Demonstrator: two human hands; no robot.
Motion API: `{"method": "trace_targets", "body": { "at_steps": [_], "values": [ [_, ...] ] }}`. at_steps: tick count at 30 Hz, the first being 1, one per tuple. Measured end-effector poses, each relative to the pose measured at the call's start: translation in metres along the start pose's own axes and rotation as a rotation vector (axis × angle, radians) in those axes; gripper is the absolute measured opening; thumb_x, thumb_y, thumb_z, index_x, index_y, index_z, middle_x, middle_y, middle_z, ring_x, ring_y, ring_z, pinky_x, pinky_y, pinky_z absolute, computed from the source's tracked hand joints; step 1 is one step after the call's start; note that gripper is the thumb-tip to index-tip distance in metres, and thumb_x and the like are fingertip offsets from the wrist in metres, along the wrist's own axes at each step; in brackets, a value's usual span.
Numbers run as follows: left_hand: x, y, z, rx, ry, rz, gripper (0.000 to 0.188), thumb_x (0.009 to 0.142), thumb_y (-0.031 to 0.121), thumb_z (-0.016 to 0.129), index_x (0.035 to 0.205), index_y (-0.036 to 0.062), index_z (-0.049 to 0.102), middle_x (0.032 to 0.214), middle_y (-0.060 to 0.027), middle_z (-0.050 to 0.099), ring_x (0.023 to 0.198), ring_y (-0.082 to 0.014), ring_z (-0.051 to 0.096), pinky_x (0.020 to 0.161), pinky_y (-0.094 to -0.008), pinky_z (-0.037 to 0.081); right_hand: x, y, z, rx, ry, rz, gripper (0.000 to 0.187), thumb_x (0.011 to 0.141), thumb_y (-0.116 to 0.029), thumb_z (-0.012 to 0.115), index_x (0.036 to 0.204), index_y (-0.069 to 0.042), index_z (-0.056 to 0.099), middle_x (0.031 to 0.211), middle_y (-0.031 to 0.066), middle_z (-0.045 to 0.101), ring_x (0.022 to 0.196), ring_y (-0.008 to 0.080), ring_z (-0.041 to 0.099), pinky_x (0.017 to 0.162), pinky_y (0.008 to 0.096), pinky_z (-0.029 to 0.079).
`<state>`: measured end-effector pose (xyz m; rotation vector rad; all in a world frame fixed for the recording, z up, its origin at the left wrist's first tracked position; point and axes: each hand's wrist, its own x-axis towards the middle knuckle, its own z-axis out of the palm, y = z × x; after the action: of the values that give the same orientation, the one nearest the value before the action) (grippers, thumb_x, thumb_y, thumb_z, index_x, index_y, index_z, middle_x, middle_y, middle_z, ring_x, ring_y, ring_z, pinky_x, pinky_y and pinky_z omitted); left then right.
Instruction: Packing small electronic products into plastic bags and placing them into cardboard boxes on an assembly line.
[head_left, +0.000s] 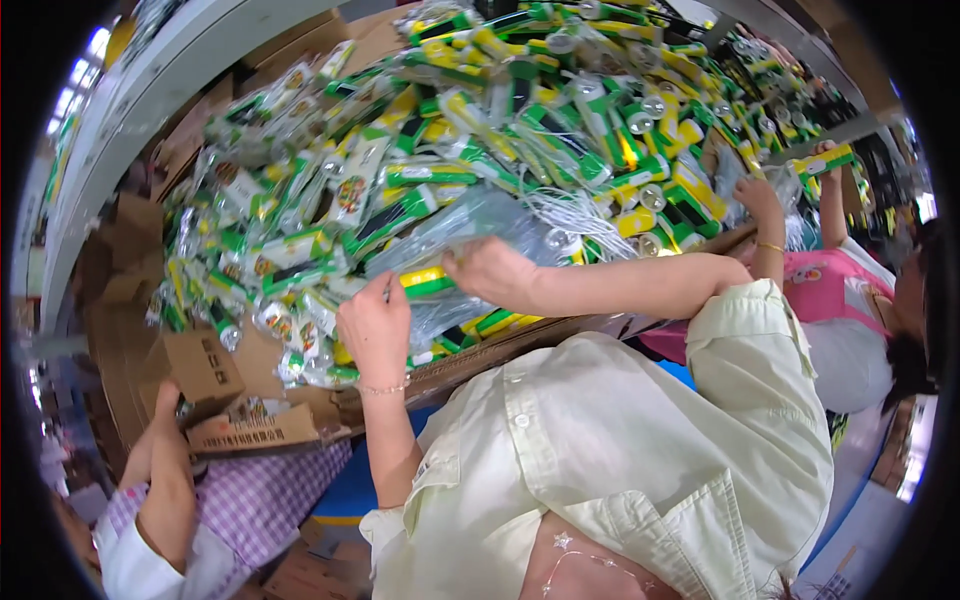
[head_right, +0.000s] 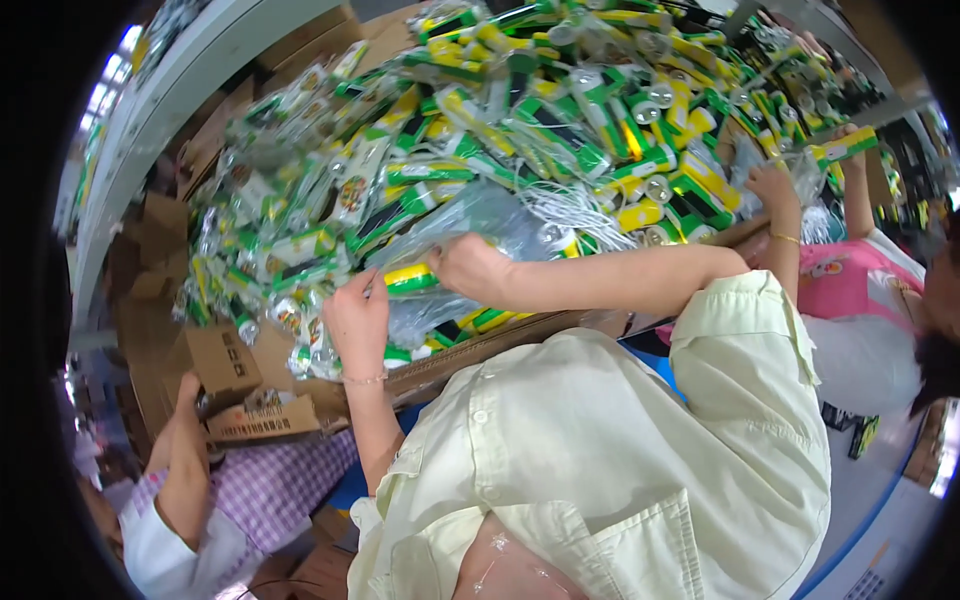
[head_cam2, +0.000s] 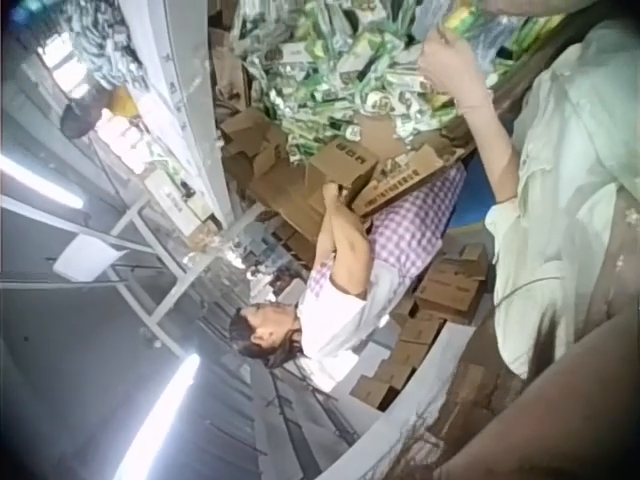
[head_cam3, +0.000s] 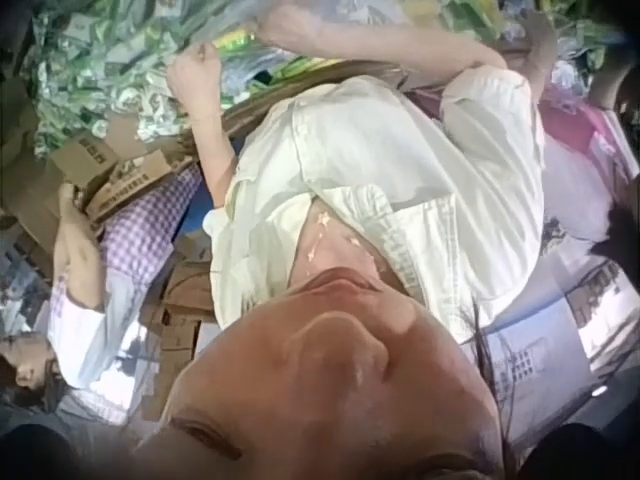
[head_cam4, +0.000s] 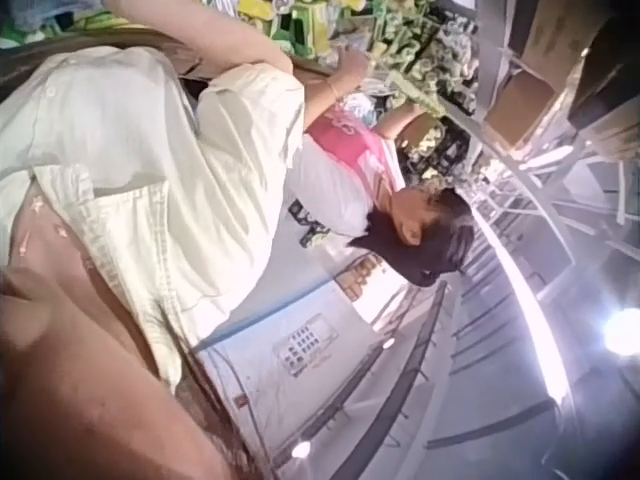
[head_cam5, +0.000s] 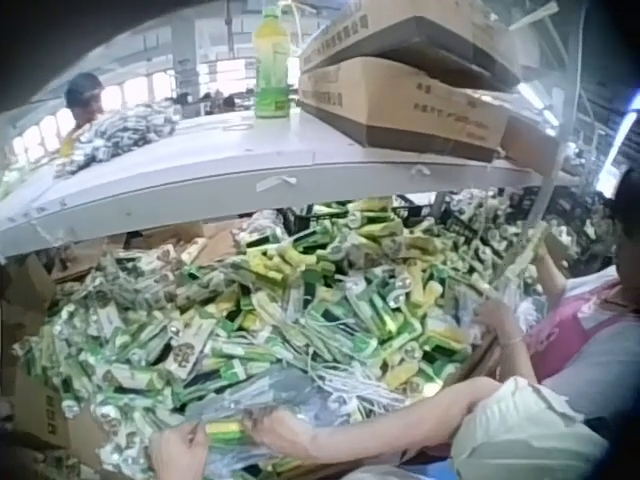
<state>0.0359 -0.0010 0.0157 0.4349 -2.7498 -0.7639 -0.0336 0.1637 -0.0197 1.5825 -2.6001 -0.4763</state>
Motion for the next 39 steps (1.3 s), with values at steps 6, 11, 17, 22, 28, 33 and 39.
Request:
{"method": "trace_targets", "body": {
  "at_steps": [6, 11, 17, 22, 28, 33, 39],
  "values": [
    [0.005, -0.024, 0.015, -0.004, -0.133, -0.077, 0.020, 0.080, 0.022, 0.062, 0.090, 0.0059, 0.071, 0.073, -0.0224, 0.062, 0.068, -0.0402, 0.061, 0.061, -0.0420, 0.048, -0.028, 0.067, 0.020, 0.665, 0.379, 0.362, 0.018, 0.074, -0.025, 0.066, 0.089, -0.015, 0.066, 0.078, 0.0046, 0.064, 0.069, 0.0272, 0.063, 0.059, 0.0388, 0.049],
    [0.003, -0.032, 0.018, -0.086, -0.118, -0.109, 0.023, 0.080, 0.022, 0.064, 0.091, 0.0027, 0.070, 0.070, -0.0213, 0.063, 0.063, -0.0333, 0.062, 0.061, -0.0372, 0.048, -0.110, 0.107, 0.027, 0.705, 0.086, 0.458, 0.016, 0.069, -0.026, 0.072, 0.078, -0.014, 0.069, 0.081, 0.0045, 0.064, 0.074, 0.0268, 0.063, 0.064, 0.0379, 0.050],
    [0.005, -0.035, 0.019, -0.090, -0.142, -0.106, 0.026, 0.081, 0.024, 0.065, 0.092, 0.0010, 0.069, 0.064, -0.0192, 0.062, 0.055, -0.0258, 0.061, 0.058, -0.0335, 0.046, -0.128, 0.104, 0.045, 0.647, 0.065, 0.492, 0.014, 0.068, -0.022, 0.073, 0.078, -0.012, 0.069, 0.080, 0.0043, 0.065, 0.074, 0.0270, 0.063, 0.065, 0.0373, 0.050],
    [0.007, -0.028, 0.016, -0.014, -0.116, -0.088, 0.029, 0.082, 0.031, 0.064, 0.090, 0.0032, 0.070, 0.064, -0.0199, 0.062, 0.056, -0.0313, 0.060, 0.057, -0.0356, 0.045, -0.123, 0.115, 0.037, 0.784, 0.062, 0.459, 0.009, 0.071, -0.011, 0.068, 0.079, -0.007, 0.067, 0.080, 0.0079, 0.065, 0.070, 0.0248, 0.063, 0.065, 0.0337, 0.050],
    [0.007, -0.025, 0.014, 0.024, -0.097, -0.064, 0.036, 0.084, 0.035, 0.062, 0.075, 0.0002, 0.066, 0.060, -0.0214, 0.055, 0.060, -0.0416, 0.053, 0.054, -0.0401, 0.043, -0.059, 0.102, -0.077, 1.769, 0.625, 0.397, 0.005, 0.080, 0.006, 0.064, 0.085, 0.005, 0.062, 0.084, 0.0080, 0.061, 0.074, 0.0164, 0.065, 0.065, 0.0257, 0.055],
    [0.005, -0.034, 0.021, -0.076, -0.067, -0.024, 0.032, 0.083, 0.031, 0.063, 0.076, 0.0009, 0.067, 0.064, -0.0208, 0.058, 0.061, -0.0395, 0.057, 0.055, -0.0391, 0.044, 0.001, 0.048, -0.079, 1.706, 0.768, -0.225, 0.009, 0.077, 0.007, 0.066, 0.085, 0.003, 0.064, 0.089, 0.0117, 0.063, 0.078, 0.0196, 0.065, 0.063, 0.0275, 0.054],
    [0.009, -0.035, 0.020, -0.085, -0.150, -0.110, 0.029, 0.082, 0.030, 0.064, 0.075, 0.0023, 0.067, 0.061, -0.0182, 0.058, 0.061, -0.0363, 0.059, 0.055, -0.0384, 0.045, 0.029, 0.019, 0.026, 1.173, 0.569, -0.073, 0.003, 0.079, -0.005, 0.065, 0.081, -0.004, 0.065, 0.084, 0.0065, 0.066, 0.083, 0.0220, 0.066, 0.063, 0.0318, 0.053]
  ]
}}
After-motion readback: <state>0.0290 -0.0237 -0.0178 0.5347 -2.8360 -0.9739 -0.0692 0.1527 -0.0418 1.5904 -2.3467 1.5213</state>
